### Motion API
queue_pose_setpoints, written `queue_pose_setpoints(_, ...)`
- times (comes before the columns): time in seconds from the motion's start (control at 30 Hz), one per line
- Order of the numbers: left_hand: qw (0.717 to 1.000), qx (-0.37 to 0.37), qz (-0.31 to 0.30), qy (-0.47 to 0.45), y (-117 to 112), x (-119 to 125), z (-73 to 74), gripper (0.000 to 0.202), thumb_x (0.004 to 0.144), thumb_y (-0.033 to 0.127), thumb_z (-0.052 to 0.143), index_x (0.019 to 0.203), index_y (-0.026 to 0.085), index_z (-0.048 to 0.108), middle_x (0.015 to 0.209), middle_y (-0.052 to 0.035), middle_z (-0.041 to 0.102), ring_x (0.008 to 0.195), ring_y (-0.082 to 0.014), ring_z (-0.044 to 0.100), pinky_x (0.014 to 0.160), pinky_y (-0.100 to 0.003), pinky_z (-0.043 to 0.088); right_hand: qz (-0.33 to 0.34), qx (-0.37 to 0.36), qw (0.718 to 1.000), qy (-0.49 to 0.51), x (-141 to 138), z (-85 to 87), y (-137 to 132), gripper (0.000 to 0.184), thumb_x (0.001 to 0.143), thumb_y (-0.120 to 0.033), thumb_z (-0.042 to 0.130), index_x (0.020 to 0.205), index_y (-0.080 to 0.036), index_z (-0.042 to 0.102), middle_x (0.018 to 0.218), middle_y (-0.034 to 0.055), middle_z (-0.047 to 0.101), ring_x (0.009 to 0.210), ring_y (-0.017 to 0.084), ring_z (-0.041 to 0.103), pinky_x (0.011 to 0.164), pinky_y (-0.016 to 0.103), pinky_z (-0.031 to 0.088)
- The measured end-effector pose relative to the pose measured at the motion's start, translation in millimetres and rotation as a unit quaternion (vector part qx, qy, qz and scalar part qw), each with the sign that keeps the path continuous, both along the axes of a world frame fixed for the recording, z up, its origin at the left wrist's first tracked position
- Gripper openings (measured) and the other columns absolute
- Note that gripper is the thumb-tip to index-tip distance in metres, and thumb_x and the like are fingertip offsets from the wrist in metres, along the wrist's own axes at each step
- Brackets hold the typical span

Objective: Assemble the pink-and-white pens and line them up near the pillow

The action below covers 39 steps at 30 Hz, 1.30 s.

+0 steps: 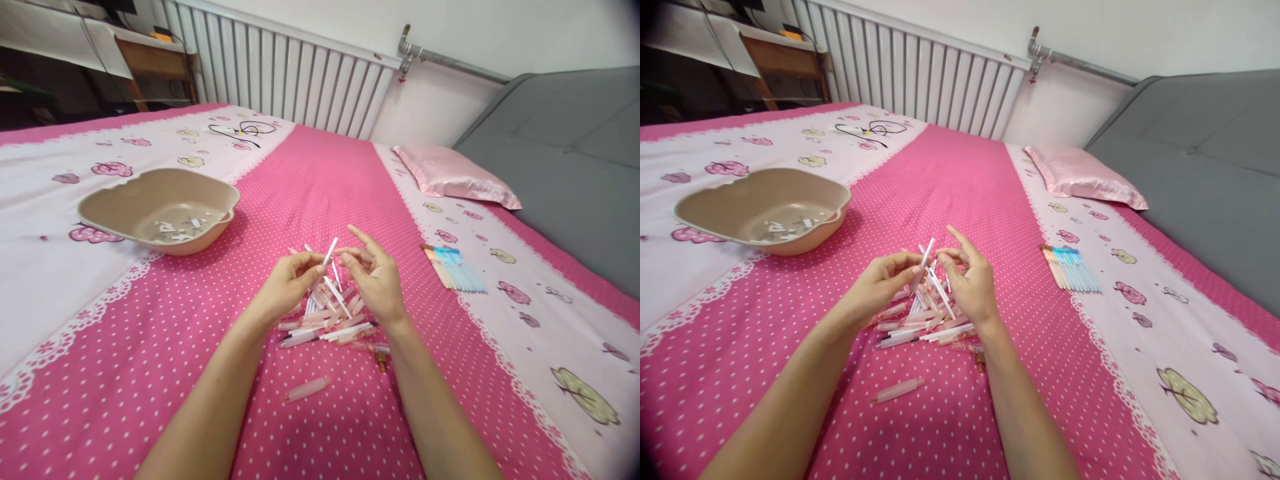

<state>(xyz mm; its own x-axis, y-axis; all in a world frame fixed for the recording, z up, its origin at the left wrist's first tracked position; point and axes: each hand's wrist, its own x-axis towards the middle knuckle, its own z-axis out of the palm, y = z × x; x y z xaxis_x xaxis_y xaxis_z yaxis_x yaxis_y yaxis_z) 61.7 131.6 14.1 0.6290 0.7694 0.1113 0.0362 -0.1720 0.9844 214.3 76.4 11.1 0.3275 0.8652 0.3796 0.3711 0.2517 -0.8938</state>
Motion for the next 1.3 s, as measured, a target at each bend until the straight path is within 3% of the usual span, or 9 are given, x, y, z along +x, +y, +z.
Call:
queue_pose_setpoints(0.27, 0.999, -0.03, 0.04, -0.018, -0.1, 0.6, -0.1, 0.026, 0.076, 0.033, 0.056, 0.093, 0.013, 0.062, 0.077, -0.0014, 0.06, 0.065, -0.0089, 0.05, 0.061, -0.023, 0.04, -0.088, -0.18, 0.973, -0.111, 56.3, -16.7, -3.0, 0.029, 0.071, -0.027, 0.062, 0.098, -0.018, 0.067, 0.082, 0.006, 0.07, 0.074, 0.019, 0.065, 0.065, 0.033, 0.05)
queue_pose_setpoints(0.47, 0.998, -0.035, 0.054, -0.008, -2.0, 1.1, 4.7, 0.025, 0.074, 0.032, 0.058, 0.09, 0.013, 0.062, 0.075, -0.001, 0.06, 0.063, -0.0085, 0.049, 0.059, -0.022, 0.039, -0.179, -0.299, 0.893, -0.285, 73.6, -22.4, -10.1, 0.019, 0.066, -0.031, 0.067, 0.082, -0.021, 0.069, 0.074, 0.0054, 0.07, 0.066, 0.019, 0.063, 0.054, 0.027, 0.04)
queue_pose_setpoints(0.6, 0.997, -0.044, 0.065, -0.016, -1.9, 1.7, 5.1, 0.025, 0.074, 0.034, 0.059, 0.088, 0.013, 0.063, 0.073, -0.0008, 0.061, 0.062, -0.0087, 0.05, 0.058, -0.022, 0.038, -0.162, -0.422, 0.823, -0.344, 68.0, -17.5, -10.7, 0.018, 0.065, -0.033, 0.068, 0.079, -0.022, 0.068, 0.076, 0.0052, 0.069, 0.068, 0.019, 0.062, 0.051, 0.025, 0.034)
queue_pose_setpoints(0.7, 0.996, -0.059, 0.066, -0.027, -0.7, 2.1, 3.3, 0.026, 0.073, 0.034, 0.06, 0.088, 0.013, 0.062, 0.074, -0.0013, 0.063, 0.062, -0.009, 0.051, 0.058, -0.022, 0.039, -0.14, -0.462, 0.802, -0.351, 66.9, -17.9, -9.6, 0.014, 0.064, -0.025, 0.067, 0.078, -0.023, 0.068, 0.078, 0.0045, 0.069, 0.069, 0.019, 0.062, 0.051, 0.025, 0.034)
queue_pose_setpoints(0.8, 0.995, -0.07, 0.061, -0.038, 0.5, 2.5, 0.9, 0.026, 0.072, 0.033, 0.061, 0.088, 0.013, 0.061, 0.074, -0.0017, 0.064, 0.062, -0.0094, 0.053, 0.058, -0.022, 0.04, -0.136, -0.439, 0.828, -0.321, 68.9, -21.4, -7.8, 0.008, 0.067, -0.022, 0.065, 0.074, -0.021, 0.067, 0.072, 0.0048, 0.067, 0.066, 0.018, 0.061, 0.053, 0.026, 0.036)
queue_pose_setpoints(0.93, 0.995, -0.074, 0.047, -0.042, 0.2, 2.9, -0.6, 0.027, 0.072, 0.032, 0.062, 0.091, 0.013, 0.061, 0.078, -0.003, 0.066, 0.066, -0.0108, 0.057, 0.063, -0.023, 0.043, -0.077, -0.29, 0.943, -0.141, 62.7, -16.8, -4.9, 0.015, 0.068, -0.026, 0.065, 0.08, -0.017, 0.064, 0.078, 0.0042, 0.067, 0.07, 0.016, 0.061, 0.062, 0.027, 0.043)
queue_pose_setpoints(1.0, 0.996, -0.067, 0.039, -0.035, -0.5, 2.9, -0.4, 0.026, 0.072, 0.03, 0.062, 0.091, 0.013, 0.062, 0.08, -0.0037, 0.066, 0.07, -0.0113, 0.058, 0.068, -0.025, 0.044, -0.025, -0.206, 0.978, -0.016, 53.8, -9.0, -4.0, 0.024, 0.068, -0.029, 0.067, 0.087, -0.016, 0.063, 0.084, 0.004, 0.066, 0.074, 0.015, 0.061, 0.064, 0.026, 0.045)
queue_pose_setpoints(1.1, 0.998, -0.055, 0.023, -0.015, -0.8, 2.9, -0.5, 0.025, 0.073, 0.03, 0.062, 0.091, 0.013, 0.063, 0.081, -0.0039, 0.066, 0.072, -0.0119, 0.059, 0.07, -0.026, 0.045, 0.009, -0.149, 0.985, 0.091, 38.8, 2.7, -4.0, 0.032, 0.066, -0.034, 0.07, 0.091, -0.015, 0.061, 0.082, 0.0029, 0.064, 0.073, 0.013, 0.06, 0.06, 0.024, 0.045)
queue_pose_setpoints(1.3, 1.0, -0.024, -0.011, 0.008, 1.4, 2.9, -4.5, 0.021, 0.074, 0.029, 0.061, 0.087, 0.013, 0.063, 0.08, -0.0034, 0.065, 0.071, -0.0114, 0.058, 0.069, -0.026, 0.046, 0.062, -0.122, 0.98, 0.147, 21.7, 10.2, -6.3, 0.035, 0.064, -0.033, 0.074, 0.094, -0.018, 0.062, 0.082, 0.0011, 0.062, 0.073, 0.012, 0.058, 0.06, 0.023, 0.046)
